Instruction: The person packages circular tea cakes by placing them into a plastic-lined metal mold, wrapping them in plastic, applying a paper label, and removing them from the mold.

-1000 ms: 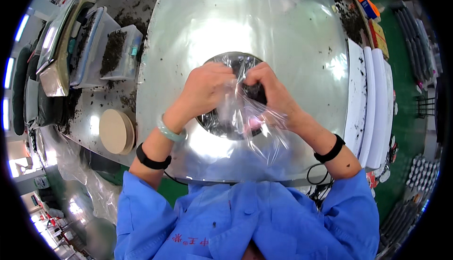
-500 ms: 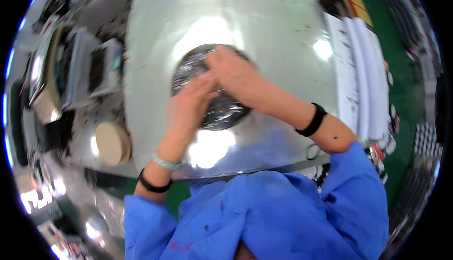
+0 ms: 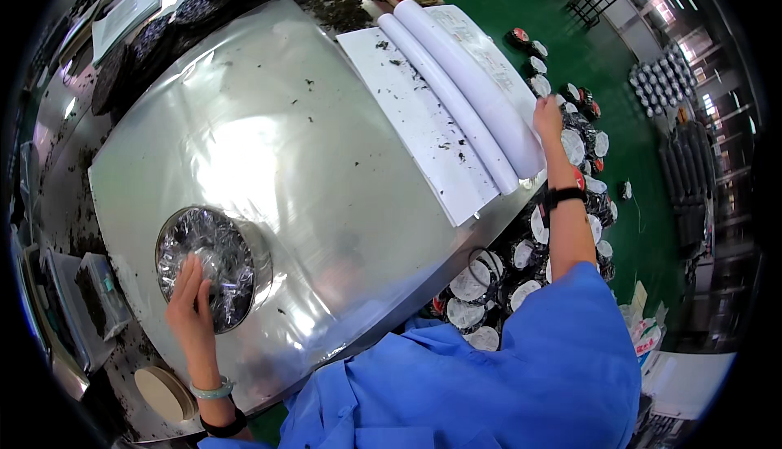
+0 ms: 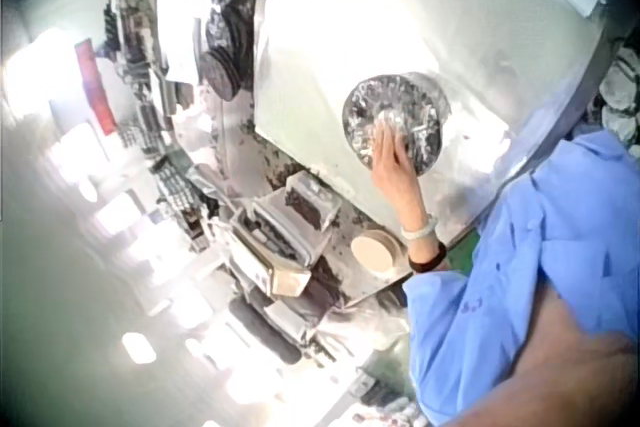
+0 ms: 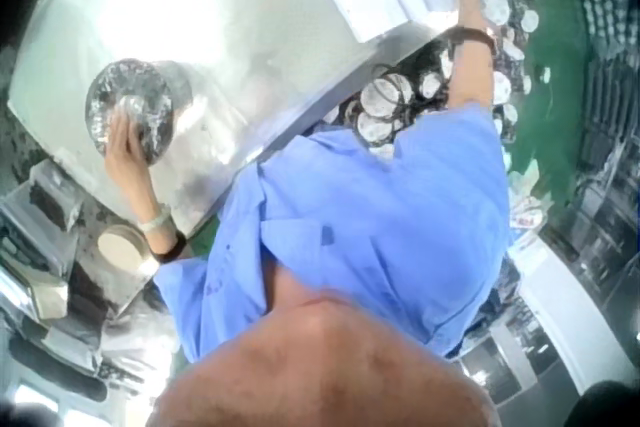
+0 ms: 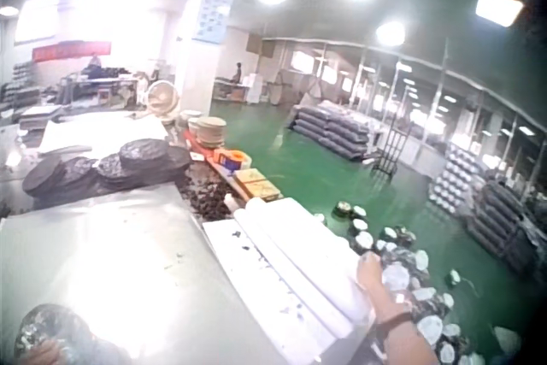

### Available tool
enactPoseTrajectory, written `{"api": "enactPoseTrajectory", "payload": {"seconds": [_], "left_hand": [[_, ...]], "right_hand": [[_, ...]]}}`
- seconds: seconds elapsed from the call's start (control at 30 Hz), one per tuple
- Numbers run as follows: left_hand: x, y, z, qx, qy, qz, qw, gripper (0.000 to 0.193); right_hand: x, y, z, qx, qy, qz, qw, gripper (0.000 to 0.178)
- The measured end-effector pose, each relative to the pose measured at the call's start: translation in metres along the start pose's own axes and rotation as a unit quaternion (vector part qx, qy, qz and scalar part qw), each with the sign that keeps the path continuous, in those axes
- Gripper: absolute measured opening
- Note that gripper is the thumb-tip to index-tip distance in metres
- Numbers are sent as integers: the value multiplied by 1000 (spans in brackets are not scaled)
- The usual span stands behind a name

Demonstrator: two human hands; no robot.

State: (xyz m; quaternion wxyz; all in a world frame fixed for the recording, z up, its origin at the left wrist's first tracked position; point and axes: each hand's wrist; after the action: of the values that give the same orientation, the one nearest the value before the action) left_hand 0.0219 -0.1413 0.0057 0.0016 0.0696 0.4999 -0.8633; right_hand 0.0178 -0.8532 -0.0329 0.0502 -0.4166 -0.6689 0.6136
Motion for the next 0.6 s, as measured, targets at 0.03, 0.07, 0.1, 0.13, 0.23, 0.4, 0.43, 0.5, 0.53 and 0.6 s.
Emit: {"api": "enactPoseTrajectory", "payload": {"seconds": [0.03,0.07,0.1,0.13,0.23,0.4,0.43,0.5,0.53,0.6], "left_hand": [[3,0,-4,-5,-12,0,1000,29],[2,0,-3,-3,-14,-1,1000,30],[2,-1,-2,-3,-17,-1,1000,30],[4,-3,0,-6,-19,-6,1000,30],[3,-6,-4,-5,-29,-19,999,33],[5,-9,3,-4,-44,-30,999,34],[7,-8,4,3,-46,-30,998,34],[5,-9,5,-9,-36,-21,999,34],[4,-10,6,-15,-32,-16,999,34],[7,-9,7,-21,-32,-10,999,34]], "right_hand": [[2,25,8,-103,-7,-101,989,21],[6,36,12,-203,-15,-197,959,23],[20,42,-14,-269,-21,-255,928,25],[40,47,-50,-333,-22,-313,889,27],[42,56,-89,-273,-177,-131,936,23],[29,81,-95,64,-249,135,957,18],[29,82,-91,41,-248,147,957,17],[28,88,-90,-11,-221,146,964,13],[25,92,-91,-39,-197,131,971,9],[11,98,-89,-112,-120,60,985,9]]}}
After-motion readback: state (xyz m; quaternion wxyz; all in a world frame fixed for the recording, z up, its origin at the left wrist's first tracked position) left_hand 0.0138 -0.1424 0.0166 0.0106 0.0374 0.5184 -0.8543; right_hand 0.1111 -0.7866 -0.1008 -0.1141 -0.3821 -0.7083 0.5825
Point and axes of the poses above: each hand's wrist, its own x-axis away from the middle knuckle, its own y-axis out of the palm, z = x × y, and after that the axes turned 11 degrees about -y, right-handed
